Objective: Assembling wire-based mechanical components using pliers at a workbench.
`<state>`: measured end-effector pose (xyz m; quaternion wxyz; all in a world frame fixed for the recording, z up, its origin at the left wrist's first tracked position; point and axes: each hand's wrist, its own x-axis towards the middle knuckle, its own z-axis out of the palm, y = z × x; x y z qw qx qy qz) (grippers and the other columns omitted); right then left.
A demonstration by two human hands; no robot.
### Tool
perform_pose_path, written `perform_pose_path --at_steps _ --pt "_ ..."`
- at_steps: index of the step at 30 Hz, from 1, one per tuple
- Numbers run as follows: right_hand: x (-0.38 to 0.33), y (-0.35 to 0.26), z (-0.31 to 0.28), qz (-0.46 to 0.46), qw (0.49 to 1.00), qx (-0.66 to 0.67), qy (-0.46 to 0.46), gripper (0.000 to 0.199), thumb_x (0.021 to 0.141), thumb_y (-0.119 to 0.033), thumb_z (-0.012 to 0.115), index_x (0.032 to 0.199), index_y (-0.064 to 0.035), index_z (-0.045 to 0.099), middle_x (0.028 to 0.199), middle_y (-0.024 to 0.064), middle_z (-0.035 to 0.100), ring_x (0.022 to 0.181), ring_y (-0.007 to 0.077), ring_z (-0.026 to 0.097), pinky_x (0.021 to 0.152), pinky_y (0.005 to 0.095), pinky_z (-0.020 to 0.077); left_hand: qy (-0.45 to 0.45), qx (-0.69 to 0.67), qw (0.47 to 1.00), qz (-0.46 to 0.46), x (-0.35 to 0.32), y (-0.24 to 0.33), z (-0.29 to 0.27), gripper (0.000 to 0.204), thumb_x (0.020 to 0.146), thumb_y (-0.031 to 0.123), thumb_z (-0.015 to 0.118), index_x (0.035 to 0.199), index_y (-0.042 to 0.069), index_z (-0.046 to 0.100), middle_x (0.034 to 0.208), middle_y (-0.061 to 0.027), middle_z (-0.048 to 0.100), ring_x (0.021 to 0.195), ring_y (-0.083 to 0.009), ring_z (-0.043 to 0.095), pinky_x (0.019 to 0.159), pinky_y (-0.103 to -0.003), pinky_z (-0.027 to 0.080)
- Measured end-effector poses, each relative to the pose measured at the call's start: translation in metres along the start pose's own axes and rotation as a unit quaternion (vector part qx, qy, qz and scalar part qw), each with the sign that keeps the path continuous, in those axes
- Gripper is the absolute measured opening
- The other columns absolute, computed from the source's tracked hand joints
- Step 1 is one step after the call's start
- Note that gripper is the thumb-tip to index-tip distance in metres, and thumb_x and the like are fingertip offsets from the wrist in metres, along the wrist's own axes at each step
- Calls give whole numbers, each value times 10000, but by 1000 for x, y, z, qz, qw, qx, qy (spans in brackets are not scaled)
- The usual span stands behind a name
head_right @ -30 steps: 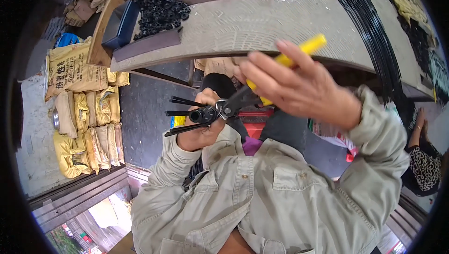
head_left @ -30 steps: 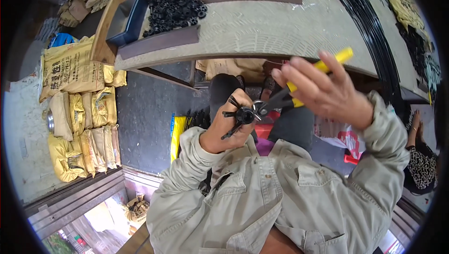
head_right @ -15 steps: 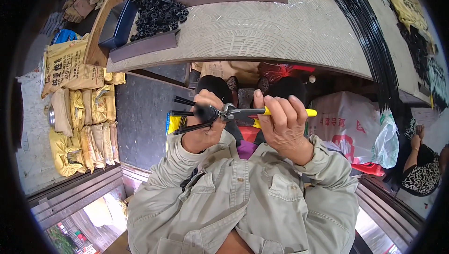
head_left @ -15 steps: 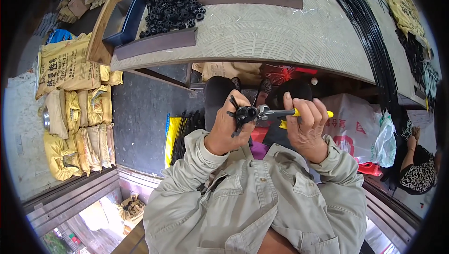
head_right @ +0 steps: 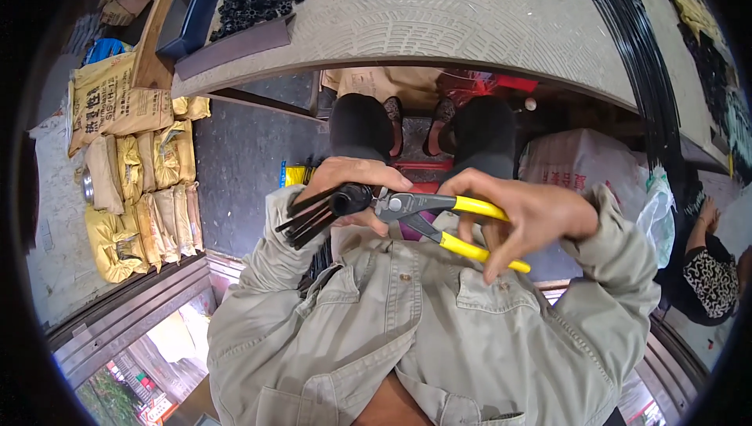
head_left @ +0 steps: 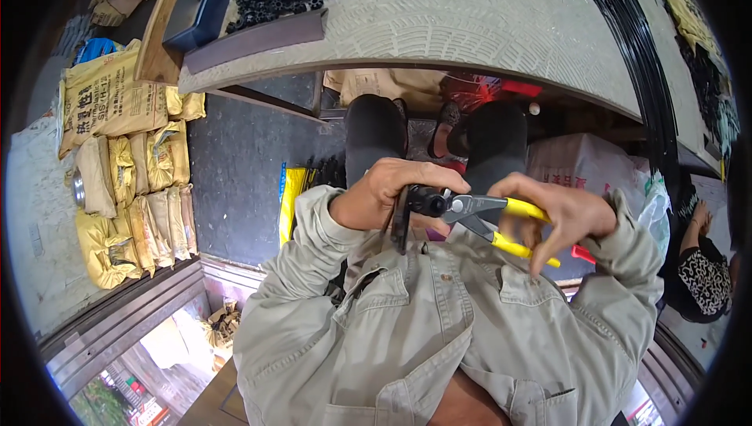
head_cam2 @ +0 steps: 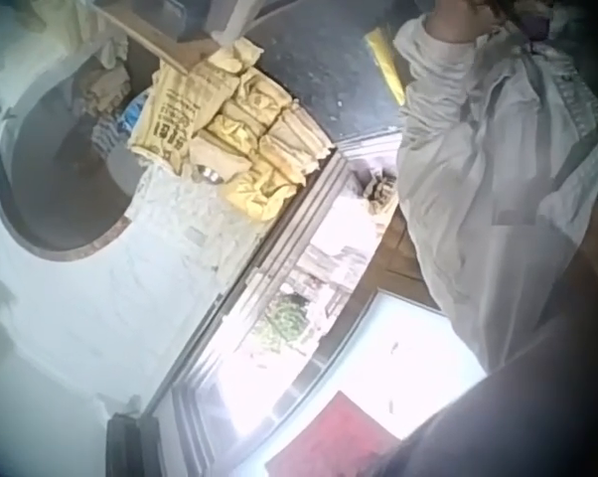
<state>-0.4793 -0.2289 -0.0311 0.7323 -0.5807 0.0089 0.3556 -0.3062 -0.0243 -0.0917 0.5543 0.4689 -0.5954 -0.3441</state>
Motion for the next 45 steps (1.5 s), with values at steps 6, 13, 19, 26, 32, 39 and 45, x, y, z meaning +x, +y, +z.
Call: perform_pose_path --at_steps 6,13,19,26,32,39,45 --pt "-2 10 28 -134 817 -486 279 543 710 -77 680 1186 -17 425 991 174 551 737 312 589 668 359 484 74 8 996 -41 -6 4 2 570 563 296 806 1026 25 613 921 -101 644 792 -200 631 698 -281 489" --pt "-4 -12 20 -79 890 -403 199 603 750 -93 681 1262 -33 368 979 145 538 789 262 588 657 342 489 42 26 998 26 -7 -1 1 562 598 286 785 1052 15 594 974 -114 633 832 -219 624 729 -280 487" --pt "-15 5 13 -105 900 -393 156 517 775 -28 613 1249 14 409 982 181 602 785 294 632 671 316 510 8 -9 999 -50 2 15 -1 578 593 282 790 1070 17 598 963 -117 638 799 -200 626 691 -268 480" --pt "-14 1 -2 -169 893 -371 190 637 717 -203 717 1259 -25 434 994 154 572 754 238 611 649 324 486 102 69 992 -22 -3 -3 7 626 533 398 782 1004 19 620 956 -103 637 823 -202 631 709 -278 486" --pt "15 20 11 -188 634 -652 370 473 560 -56 649 1026 -50 565 1096 172 503 857 309 524 727 376 437 166 110 980 -18 -3 -4 14 517 585 303 796 980 36 595 871 -70 620 691 -199 612 589 -270 458" --pt "43 51 1 -244 674 -567 407 351 625 -144 692 946 -42 596 949 131 525 764 268 535 653 344 449 255 93 962 -32 1 -5 21 507 600 318 794 956 22 587 842 -64 589 658 -152 558 605 -253 444" --pt "77 72 -3 -278 681 -518 437 282 634 -91 682 895 -39 589 877 121 513 744 267 541 632 345 453 293 -16 952 -86 -11 -12 23 689 659 392 763 1140 -20 493 920 -27 533 768 -87 479 693 -212 381"
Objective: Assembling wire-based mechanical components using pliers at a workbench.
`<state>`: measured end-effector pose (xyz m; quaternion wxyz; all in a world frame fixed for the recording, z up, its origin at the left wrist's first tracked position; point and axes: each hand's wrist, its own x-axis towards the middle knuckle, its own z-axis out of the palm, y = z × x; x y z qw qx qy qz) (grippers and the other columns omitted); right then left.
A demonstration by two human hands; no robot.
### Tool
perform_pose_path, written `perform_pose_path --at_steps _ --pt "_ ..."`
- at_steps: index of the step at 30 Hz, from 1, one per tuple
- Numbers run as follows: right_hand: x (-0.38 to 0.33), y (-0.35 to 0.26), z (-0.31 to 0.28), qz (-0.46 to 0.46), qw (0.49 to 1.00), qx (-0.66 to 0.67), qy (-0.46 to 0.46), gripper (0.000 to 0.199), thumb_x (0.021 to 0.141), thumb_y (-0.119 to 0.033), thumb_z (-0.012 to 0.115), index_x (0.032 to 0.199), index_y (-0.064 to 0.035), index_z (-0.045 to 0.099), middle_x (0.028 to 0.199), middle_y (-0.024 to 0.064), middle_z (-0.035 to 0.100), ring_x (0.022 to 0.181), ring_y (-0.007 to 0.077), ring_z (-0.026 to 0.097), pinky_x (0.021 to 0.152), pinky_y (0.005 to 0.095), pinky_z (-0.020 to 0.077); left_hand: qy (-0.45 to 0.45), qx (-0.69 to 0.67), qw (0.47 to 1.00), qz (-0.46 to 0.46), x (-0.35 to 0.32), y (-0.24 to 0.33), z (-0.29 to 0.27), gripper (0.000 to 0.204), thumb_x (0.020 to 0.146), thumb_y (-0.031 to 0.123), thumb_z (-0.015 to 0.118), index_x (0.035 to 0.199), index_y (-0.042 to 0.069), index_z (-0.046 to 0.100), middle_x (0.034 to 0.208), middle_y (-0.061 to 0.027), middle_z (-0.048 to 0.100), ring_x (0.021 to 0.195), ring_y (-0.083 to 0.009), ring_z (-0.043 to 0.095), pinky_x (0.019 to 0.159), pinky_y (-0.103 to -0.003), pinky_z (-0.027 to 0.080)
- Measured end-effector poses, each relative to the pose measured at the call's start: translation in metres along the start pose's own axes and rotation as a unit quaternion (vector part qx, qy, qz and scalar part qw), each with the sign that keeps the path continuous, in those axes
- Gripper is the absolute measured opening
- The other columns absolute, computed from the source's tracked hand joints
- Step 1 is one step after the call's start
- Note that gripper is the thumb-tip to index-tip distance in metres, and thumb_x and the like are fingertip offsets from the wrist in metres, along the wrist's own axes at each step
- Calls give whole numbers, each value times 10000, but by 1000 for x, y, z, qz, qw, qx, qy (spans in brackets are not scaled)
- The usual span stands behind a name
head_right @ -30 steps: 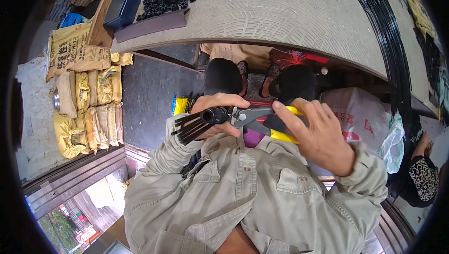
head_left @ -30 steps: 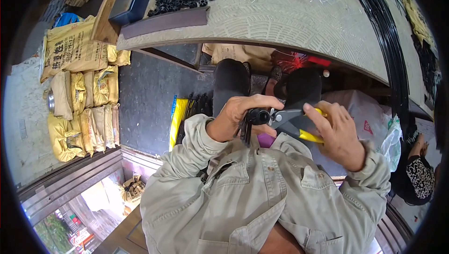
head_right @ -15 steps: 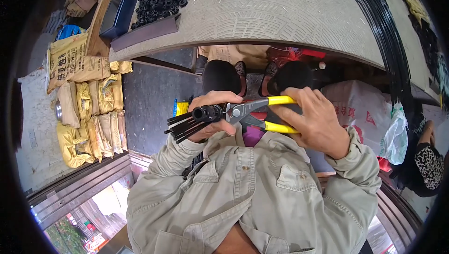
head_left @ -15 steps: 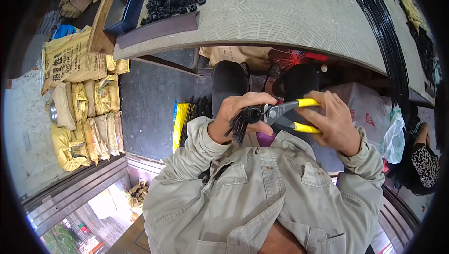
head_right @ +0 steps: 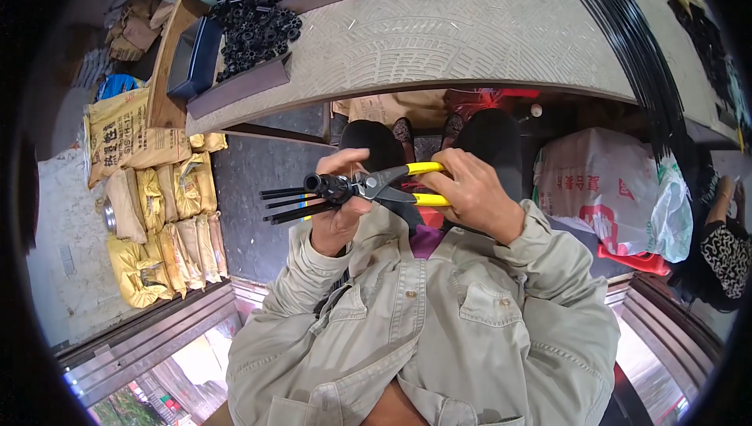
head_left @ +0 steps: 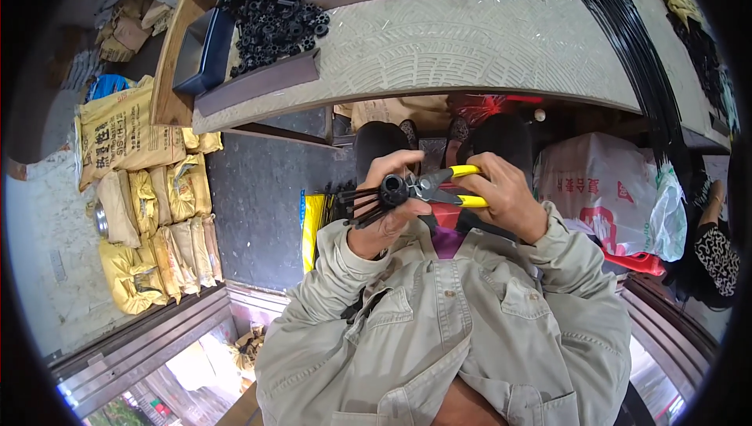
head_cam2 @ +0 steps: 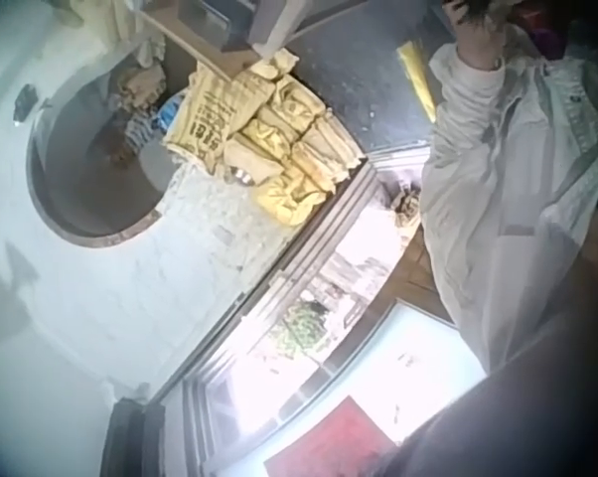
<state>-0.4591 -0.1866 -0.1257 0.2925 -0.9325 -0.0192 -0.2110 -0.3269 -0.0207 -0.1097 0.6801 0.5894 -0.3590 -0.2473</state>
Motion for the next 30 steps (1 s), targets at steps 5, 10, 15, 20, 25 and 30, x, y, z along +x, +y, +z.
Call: perform_pose_path --at_steps 5,10,15,20,25,30 --pt "-14 7 39 44 964 255 60 210 633 31 653 824 -10 577 770 120 524 694 266 556 575 313 450 -48 -48 997 31 4 -3 -7 900 701 405 737 1315 -21 236 733 -20 505 635 -98 477 607 -217 387" --pt "34 6 -13 -87 989 -58 105 229 658 -34 612 885 -16 582 1052 178 559 917 292 566 782 405 453 -44 47 998 19 5 12 -12 810 728 -52 638 1362 57 146 875 -63 521 705 -144 548 692 -274 475" --pt "64 9 -39 -197 881 -398 165 321 748 -212 559 1061 -154 599 1279 -26 450 1197 139 408 1063 445 174 -87 40 994 -47 7 24 -19 871 798 -68 553 1389 45 -76 943 -158 616 948 -199 605 831 -342 469" --pt "64 2 -35 -215 831 -483 173 416 757 -228 575 1171 -193 565 1282 -108 397 1213 71 363 1072 470 158 -56 72 994 -63 5 25 -16 896 813 -56 555 1383 36 -129 912 -160 636 811 -173 628 770 -295 479" --pt "38 -13 -15 -85 932 -320 148 356 757 -173 550 1097 -80 592 1290 16 408 1204 166 397 1046 552 157 -26 249 968 22 8 23 -16 845 820 -19 577 1387 -19 -49 746 -66 605 640 -87 539 647 -231 455" --pt "20 -20 -4 -38 944 -298 138 258 732 -132 553 974 -50 583 1173 79 469 1098 229 466 952 496 315 -14 170 985 -5 7 17 -15 835 813 17 611 1390 -35 10 750 -45 597 664 -79 528 656 -211 438"
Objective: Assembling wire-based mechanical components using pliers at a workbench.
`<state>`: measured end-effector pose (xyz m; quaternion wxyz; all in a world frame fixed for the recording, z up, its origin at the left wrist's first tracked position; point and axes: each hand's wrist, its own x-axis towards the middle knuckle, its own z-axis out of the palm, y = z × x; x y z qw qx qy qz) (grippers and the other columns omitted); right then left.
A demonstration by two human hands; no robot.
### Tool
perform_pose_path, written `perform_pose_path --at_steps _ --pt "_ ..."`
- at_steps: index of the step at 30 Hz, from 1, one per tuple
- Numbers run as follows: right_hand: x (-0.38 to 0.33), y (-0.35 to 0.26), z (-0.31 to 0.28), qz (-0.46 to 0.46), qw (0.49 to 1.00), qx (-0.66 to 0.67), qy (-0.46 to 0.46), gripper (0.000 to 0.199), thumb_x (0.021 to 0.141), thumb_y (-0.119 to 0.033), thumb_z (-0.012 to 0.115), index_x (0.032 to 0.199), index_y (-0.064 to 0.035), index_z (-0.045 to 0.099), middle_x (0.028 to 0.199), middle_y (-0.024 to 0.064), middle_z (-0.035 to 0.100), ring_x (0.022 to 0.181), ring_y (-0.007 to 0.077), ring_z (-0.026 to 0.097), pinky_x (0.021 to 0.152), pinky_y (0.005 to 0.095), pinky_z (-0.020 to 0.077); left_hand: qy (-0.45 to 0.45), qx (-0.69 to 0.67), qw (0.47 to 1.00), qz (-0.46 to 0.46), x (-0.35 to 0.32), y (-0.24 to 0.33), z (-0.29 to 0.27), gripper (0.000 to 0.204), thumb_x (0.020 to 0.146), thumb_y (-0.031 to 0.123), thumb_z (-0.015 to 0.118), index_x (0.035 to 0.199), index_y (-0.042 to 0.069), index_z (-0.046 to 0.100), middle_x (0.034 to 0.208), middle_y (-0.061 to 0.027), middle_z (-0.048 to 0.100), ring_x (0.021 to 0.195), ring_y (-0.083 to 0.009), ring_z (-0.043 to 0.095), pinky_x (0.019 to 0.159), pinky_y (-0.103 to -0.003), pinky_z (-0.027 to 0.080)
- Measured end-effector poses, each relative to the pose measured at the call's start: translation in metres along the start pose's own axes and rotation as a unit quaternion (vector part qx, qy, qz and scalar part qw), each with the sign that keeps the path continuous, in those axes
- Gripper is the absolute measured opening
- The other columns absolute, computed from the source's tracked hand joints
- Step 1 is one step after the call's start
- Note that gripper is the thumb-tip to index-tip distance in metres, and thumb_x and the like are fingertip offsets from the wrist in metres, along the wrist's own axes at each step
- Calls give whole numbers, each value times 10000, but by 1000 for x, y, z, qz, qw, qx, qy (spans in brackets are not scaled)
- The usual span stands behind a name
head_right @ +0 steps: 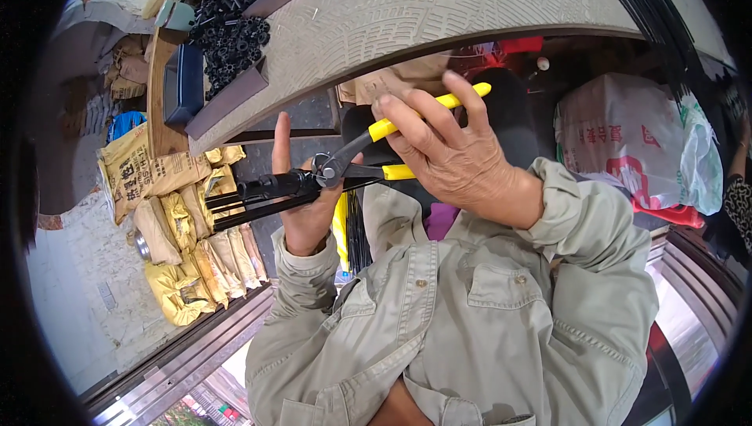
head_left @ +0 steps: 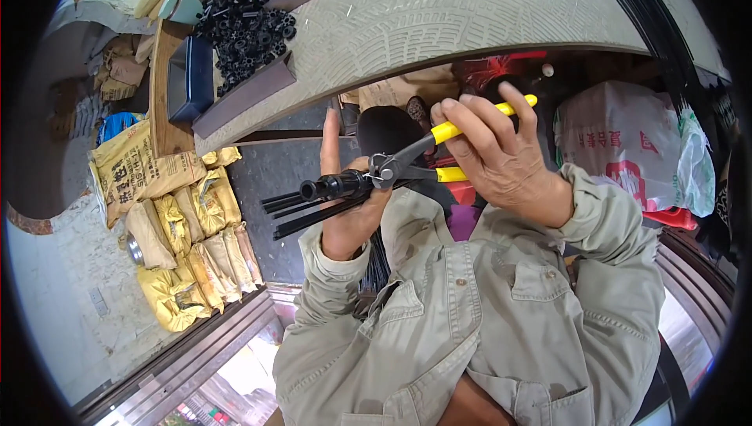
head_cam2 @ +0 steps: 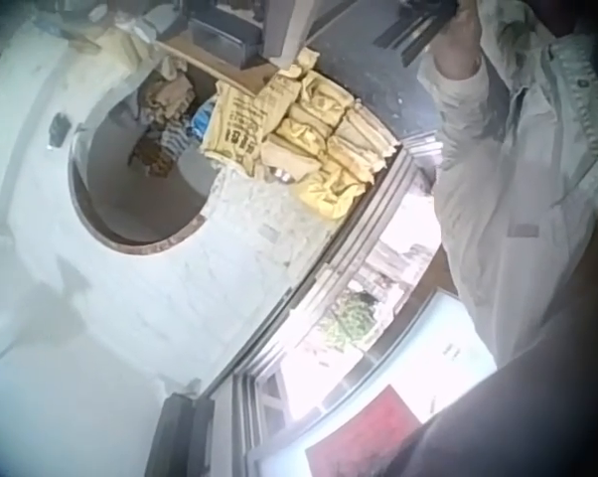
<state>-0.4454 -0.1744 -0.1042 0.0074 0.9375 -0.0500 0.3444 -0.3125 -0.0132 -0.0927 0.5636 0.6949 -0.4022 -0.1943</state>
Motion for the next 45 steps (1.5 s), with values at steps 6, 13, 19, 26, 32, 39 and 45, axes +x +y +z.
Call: perform_pose_path --at_steps 6,13,19,26,32,39,45 --pt "23 51 -51 -16 716 547 -433 235 790 -44 577 1012 -48 499 953 122 558 841 322 586 660 380 452 -186 -217 957 44 3 -5 -14 1044 579 224 815 1373 -29 186 816 -55 609 759 -136 561 690 -262 450" --pt "15 50 -41 178 383 737 -527 672 762 -75 697 1263 -22 253 931 126 572 613 139 602 523 240 487 -166 -156 973 39 -2 0 -8 592 629 399 751 1045 15 579 968 -108 606 853 -197 584 735 -305 453" --pt "15 40 -71 76 792 489 -357 444 708 -46 604 1133 -38 472 877 160 583 648 349 570 565 369 453 -159 -136 978 -1 2 -2 -7 637 650 467 708 1039 -18 571 917 -91 595 803 -160 553 712 -266 423" --pt "20 59 -51 41 748 565 -346 603 724 -274 717 1211 -46 442 1096 144 510 776 237 585 603 295 496 -134 -125 982 51 3 -2 -11 561 672 375 728 1073 15 574 1005 -84 592 877 -172 572 750 -287 442" --pt "16 34 -42 -83 967 155 -185 322 663 -105 609 981 -73 572 1077 141 487 945 276 513 844 435 388 -69 -189 979 -17 -6 -5 2 564 707 399 715 1065 -1 543 997 -49 542 831 -102 502 725 -226 394" --pt "19 33 -35 -47 945 207 -247 335 651 -64 584 986 -44 580 1018 130 515 864 260 523 767 379 418 -23 -168 984 -62 -6 -6 2 638 727 488 675 1089 -3 488 931 -32 517 775 -76 468 696 -204 381" --pt "3 18 -18 -3 957 258 -133 348 612 -16 613 960 -17 593 986 150 543 786 277 556 644 341 452 36 -188 981 -13 -2 -21 8 815 787 714 345 1056 -38 506 896 -49 526 769 -85 493 680 -219 395"
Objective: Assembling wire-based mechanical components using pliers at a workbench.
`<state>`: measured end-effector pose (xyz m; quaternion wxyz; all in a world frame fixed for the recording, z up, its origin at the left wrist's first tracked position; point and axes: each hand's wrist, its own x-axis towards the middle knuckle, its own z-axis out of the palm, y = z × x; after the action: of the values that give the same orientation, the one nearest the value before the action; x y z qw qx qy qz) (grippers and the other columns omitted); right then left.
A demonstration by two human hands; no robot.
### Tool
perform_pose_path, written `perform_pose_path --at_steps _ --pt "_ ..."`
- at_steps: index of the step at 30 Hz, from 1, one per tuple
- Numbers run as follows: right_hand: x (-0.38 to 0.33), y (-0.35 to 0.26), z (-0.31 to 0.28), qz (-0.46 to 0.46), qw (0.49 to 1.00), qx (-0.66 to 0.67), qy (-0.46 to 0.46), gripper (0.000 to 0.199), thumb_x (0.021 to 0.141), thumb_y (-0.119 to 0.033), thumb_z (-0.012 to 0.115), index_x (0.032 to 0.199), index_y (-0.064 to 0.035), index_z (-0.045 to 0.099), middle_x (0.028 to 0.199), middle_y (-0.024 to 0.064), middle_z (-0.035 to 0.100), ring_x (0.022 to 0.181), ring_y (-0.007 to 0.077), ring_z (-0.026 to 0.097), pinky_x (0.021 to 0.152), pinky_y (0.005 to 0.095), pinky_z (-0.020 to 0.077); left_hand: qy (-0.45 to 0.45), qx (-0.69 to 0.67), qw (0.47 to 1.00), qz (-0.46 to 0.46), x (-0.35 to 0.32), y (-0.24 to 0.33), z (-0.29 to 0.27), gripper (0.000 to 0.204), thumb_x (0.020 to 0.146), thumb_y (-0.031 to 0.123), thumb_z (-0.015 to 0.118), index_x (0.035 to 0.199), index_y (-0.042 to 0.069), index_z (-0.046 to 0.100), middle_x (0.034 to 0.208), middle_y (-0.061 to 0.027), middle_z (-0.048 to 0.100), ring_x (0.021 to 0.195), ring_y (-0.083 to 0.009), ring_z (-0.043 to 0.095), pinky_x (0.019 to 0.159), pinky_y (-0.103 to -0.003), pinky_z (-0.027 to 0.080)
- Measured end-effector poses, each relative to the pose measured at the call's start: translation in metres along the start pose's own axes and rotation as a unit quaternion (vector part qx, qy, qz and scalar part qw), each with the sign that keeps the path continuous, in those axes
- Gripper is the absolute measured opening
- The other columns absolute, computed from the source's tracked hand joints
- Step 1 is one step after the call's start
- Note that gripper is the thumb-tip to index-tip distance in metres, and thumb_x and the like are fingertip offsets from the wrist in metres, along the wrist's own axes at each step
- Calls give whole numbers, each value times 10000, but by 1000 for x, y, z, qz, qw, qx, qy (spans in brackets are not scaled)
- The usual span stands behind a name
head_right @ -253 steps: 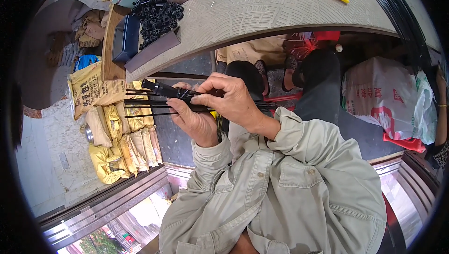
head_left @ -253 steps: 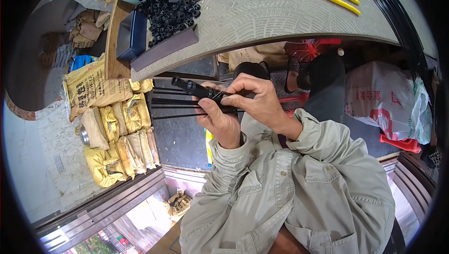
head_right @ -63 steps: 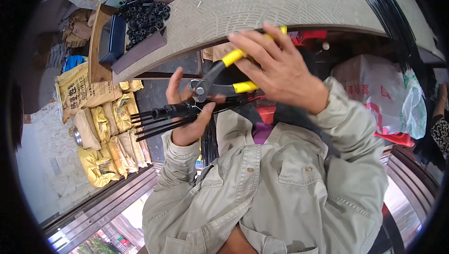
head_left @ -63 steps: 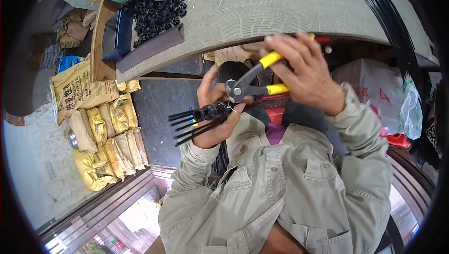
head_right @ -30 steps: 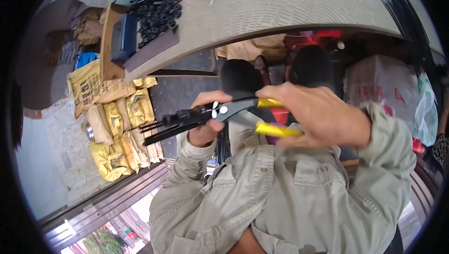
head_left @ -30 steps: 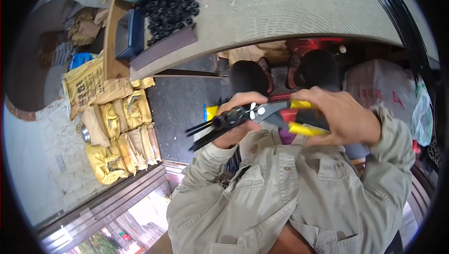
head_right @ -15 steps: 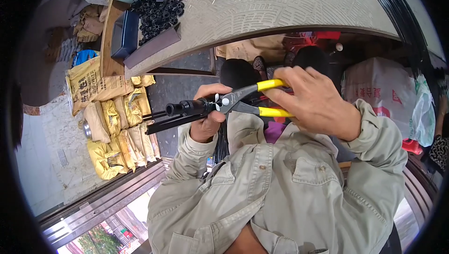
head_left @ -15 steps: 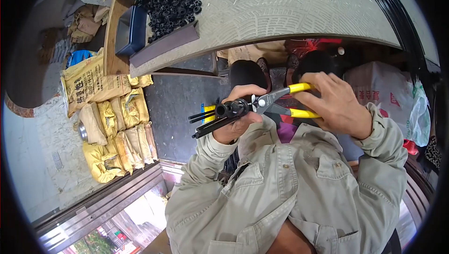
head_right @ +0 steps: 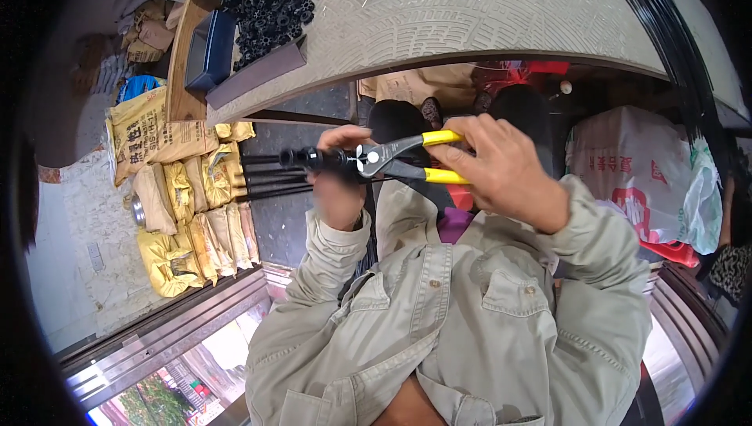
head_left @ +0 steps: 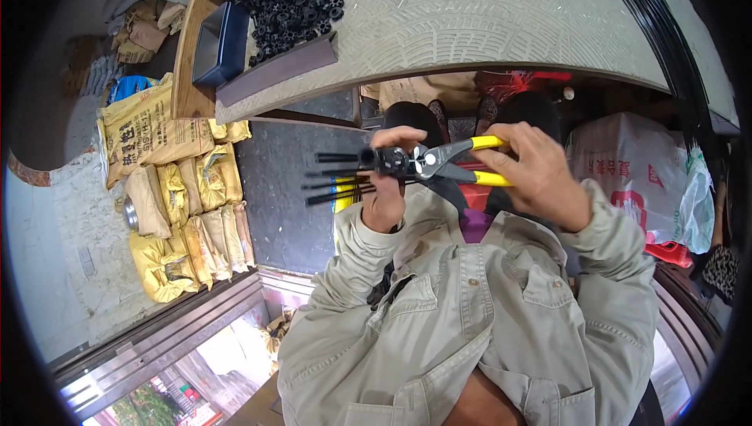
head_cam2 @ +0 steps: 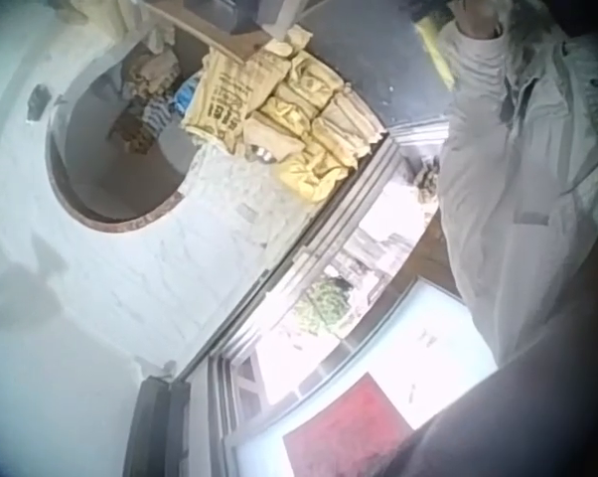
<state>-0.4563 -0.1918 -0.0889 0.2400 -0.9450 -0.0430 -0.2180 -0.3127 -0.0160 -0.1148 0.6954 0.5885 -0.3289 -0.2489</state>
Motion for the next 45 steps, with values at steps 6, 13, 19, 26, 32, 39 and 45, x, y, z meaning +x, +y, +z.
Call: perform_pose_path --at_steps 6,13,19,26,32,39,45 --pt "27 33 -52 160 774 488 -371 213 811 -104 616 979 27 609 907 183 609 755 258 616 670 306 486 -79 -3 996 -38 12 23 6 882 790 730 266 1009 -77 544 848 -112 571 685 -117 532 596 -236 433" --pt "-20 -9 35 195 409 854 -257 417 871 -429 513 853 -17 573 829 271 596 598 282 625 530 323 511 -88 -6 996 -34 26 26 3 839 833 694 206 923 -62 560 760 -91 542 686 -140 508 635 -268 406" --pt "-13 -45 57 196 420 872 -154 376 897 -425 467 882 -59 378 715 155 553 513 158 524 478 273 438 -49 -54 997 -35 27 19 -5 784 858 655 207 886 -50 547 745 -90 546 673 -152 523 617 -275 417" --pt "15 -4 1 204 799 536 -182 120 898 -102 486 945 -31 401 859 88 563 657 115 588 583 246 485 -42 -85 995 -20 21 20 -5 726 852 641 282 993 -33 513 692 -74 517 633 -151 484 613 -275 403" --pt "40 5 -31 90 896 374 -223 147 888 -102 497 958 -25 393 682 68 528 548 169 594 478 283 444 -25 -87 996 16 19 20 -5 646 840 644 304 946 30 472 651 -72 481 620 -173 470 590 -289 393" --pt "34 2 -16 121 912 329 -215 154 858 -55 523 951 -37 402 655 118 528 551 252 590 467 331 415 10 -23 999 24 19 27 4 675 867 624 287 966 -9 498 675 -56 496 594 -117 456 555 -247 383" --pt "26 4 21 81 925 361 -87 195 817 -74 604 917 -35 441 652 122 508 534 260 556 476 345 404 62 -37 997 5 22 20 3 714 862 640 237 980 -25 469 659 -74 493 580 -144 478 540 -251 397"
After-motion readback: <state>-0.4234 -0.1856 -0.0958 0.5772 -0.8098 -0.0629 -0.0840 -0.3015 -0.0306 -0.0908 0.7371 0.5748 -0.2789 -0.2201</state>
